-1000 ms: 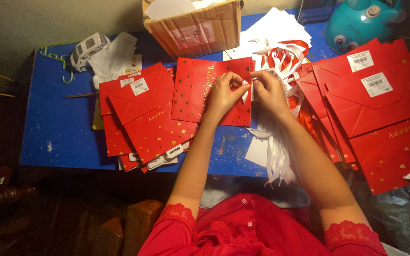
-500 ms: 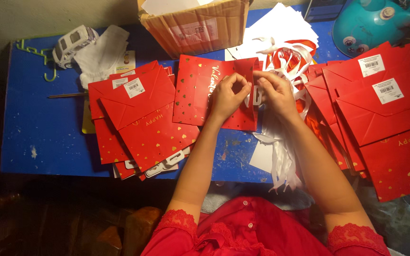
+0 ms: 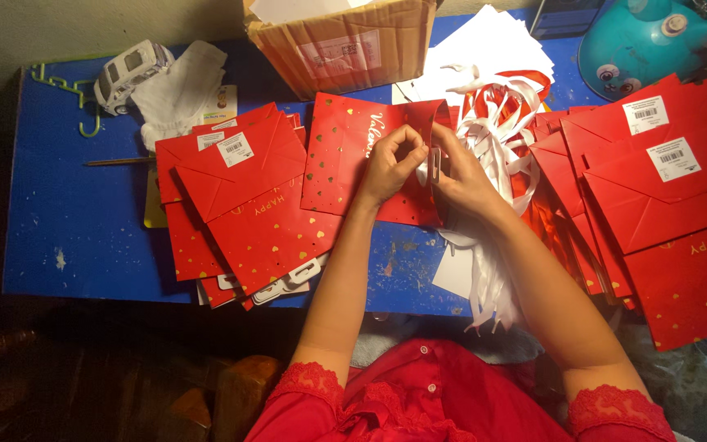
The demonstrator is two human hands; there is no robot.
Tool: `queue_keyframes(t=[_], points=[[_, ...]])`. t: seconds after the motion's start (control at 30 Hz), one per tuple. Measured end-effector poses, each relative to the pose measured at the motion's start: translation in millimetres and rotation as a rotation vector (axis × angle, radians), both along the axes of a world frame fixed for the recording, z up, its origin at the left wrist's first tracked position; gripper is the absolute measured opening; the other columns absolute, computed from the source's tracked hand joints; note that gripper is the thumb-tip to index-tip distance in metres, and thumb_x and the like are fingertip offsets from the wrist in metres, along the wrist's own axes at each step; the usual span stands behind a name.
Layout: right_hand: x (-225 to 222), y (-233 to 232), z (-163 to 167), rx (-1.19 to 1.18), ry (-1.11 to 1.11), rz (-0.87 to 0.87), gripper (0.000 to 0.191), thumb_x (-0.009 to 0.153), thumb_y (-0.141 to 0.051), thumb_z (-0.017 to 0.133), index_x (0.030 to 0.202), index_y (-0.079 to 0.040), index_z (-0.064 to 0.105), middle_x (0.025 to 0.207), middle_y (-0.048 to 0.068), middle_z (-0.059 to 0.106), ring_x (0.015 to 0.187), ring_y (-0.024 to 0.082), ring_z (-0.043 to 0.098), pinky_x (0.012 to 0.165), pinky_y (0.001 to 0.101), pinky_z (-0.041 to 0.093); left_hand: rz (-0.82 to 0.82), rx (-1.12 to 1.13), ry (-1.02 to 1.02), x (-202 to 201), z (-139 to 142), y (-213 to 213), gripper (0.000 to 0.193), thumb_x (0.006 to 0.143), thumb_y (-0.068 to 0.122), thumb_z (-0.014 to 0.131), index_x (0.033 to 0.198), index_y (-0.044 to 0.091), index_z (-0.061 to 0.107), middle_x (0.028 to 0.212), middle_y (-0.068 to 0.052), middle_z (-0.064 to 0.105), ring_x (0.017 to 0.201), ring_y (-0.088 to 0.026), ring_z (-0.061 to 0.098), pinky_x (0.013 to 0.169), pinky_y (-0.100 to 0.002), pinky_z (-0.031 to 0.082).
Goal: The person threads white ribbons through the handles of red gift bags and ties them into bows. They repeat this process for multiple bags, stacking the finished ones on the table.
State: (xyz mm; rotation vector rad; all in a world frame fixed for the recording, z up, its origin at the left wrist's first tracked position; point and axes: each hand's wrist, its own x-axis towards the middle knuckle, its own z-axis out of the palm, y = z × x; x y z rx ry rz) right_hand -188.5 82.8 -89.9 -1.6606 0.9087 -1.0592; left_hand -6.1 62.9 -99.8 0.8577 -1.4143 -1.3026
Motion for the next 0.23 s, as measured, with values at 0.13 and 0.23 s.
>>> queue_keyframes(t=[0.13, 0.23], points=[[-3.4, 4.1, -3.5, 0.005, 0.183, -0.122, 0.047, 0.098, -0.015, 0.067, 0.140, -0.004, 0.050, 0.117, 0.012, 0.068, 0.106, 0.021, 0.069, 0.090, 0.0330, 0.055, -0.103, 0.084, 0.068, 4.3, -3.5, 0.7, 0.017, 0.097, 0.020, 0.067, 0.088, 0.009, 0.057, 0.083, 0.005, 0.056, 0.077, -0.004, 0.050, 0.071, -0.022, 0.042], [-3.5, 5.3, -4.3, 0.033, 0.361, -0.184, 0.036, 0.098, -0.021, 0.071, 0.128, -0.008, 0.057, 0.106, 0.011, 0.071, 0.092, 0.022, 0.072, 0.081, 0.0341, 0.056, -0.158, 0.110, 0.091, 7.2, -8.1, -1.6, 0.018, 0.097, 0.022, 0.066, 0.088, 0.011, 0.057, 0.081, 0.005, 0.056, 0.074, -0.003, 0.049, 0.068, -0.021, 0.041]])
